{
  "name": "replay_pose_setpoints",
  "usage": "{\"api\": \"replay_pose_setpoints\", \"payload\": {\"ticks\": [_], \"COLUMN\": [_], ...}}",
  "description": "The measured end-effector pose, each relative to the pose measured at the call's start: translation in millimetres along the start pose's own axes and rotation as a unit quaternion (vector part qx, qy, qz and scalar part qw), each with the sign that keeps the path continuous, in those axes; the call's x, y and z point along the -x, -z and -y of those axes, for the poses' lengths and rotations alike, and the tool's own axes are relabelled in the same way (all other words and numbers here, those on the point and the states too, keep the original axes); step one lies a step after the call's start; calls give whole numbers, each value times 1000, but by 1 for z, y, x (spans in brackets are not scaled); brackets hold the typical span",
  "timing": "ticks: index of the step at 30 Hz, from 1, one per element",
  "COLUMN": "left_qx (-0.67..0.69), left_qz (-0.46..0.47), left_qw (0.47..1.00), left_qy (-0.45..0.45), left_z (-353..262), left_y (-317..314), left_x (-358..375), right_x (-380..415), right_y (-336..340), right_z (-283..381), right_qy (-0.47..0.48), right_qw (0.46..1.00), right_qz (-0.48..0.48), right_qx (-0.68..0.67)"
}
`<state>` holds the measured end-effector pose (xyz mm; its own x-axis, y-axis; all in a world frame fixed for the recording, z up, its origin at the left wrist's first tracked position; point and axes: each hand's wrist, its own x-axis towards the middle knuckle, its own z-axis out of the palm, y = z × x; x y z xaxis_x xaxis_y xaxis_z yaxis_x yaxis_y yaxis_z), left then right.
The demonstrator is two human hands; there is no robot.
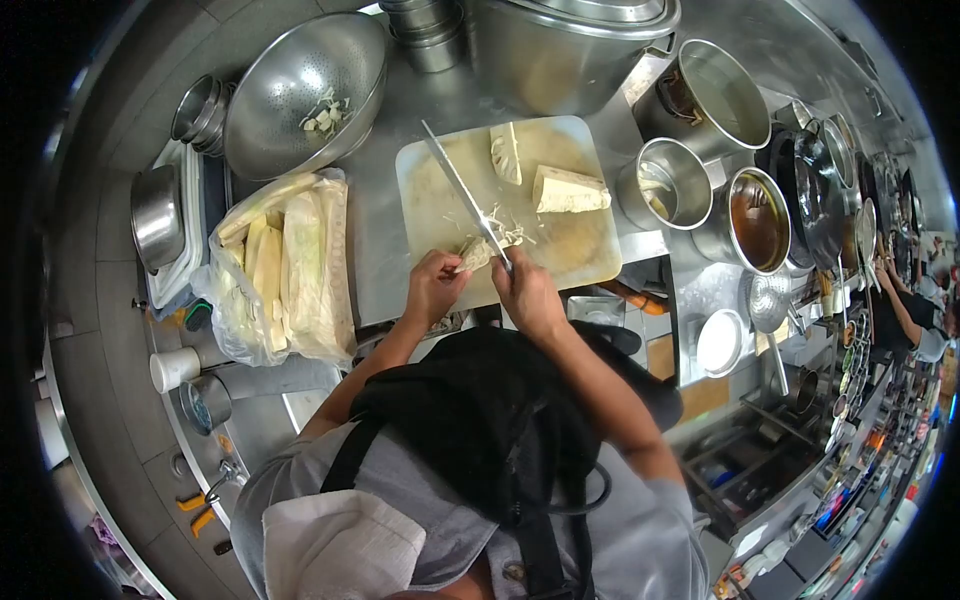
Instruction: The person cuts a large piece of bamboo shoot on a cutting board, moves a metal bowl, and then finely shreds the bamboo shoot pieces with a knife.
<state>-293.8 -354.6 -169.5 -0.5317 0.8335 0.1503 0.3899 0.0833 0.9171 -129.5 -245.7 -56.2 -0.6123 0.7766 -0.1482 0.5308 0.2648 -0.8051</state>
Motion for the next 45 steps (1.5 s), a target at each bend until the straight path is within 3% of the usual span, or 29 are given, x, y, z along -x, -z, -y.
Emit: {"api": "replay_pose_setpoints", "payload": {"ticks": [3,5,12,20,22,24,26,28,32,34,36,39,43,45], "left_qx": [3,-16,2,-43,-48,-69,-80,-90,-147,-193,-53,-137,-177,-174], "left_qz": [-5,10,-16,0,6,-12,-13,-15,-46,-60,-5,44,55,25], "left_qw": [1000,1000,999,999,999,995,993,991,980,969,993,975,958,955], "left_qy": [-23,-6,-44,-12,8,-69,-84,-101,-127,-142,-103,-168,-221,-239], "left_z": [1,-5,-5,-11,-13,-11,-4,-4,1,4,-5,-25,-36,-35], "left_y": [0,4,3,9,9,10,3,-6,-25,-32,-36,-38,-48,-52], "left_x": [1,1,3,0,-3,-7,-14,-24,-49,-58,-64,-67,-69,-67], "right_x": [-2,-8,-5,-6,2,12,25,52,115,140,146,144,118,104], "right_y": [-18,-31,-5,-32,-15,-8,3,26,47,38,34,16,-6,-16], "right_z": [-26,-49,5,-46,-29,-32,-55,-75,-131,-160,-165,-160,-153,-148], "right_qy": [32,-34,14,-23,0,26,38,-166,-236,-255,-269,-291,-291,-267], "right_qw": [999,990,998,989,996,999,993,949,918,902,893,859,851,867], "right_qz": [11,96,49,117,72,29,-28,66,89,61,43,42,85,159], "right_qx": [15,102,40,84,51,21,-104,-258,-305,-343,-359,-418,-430,-390]}}
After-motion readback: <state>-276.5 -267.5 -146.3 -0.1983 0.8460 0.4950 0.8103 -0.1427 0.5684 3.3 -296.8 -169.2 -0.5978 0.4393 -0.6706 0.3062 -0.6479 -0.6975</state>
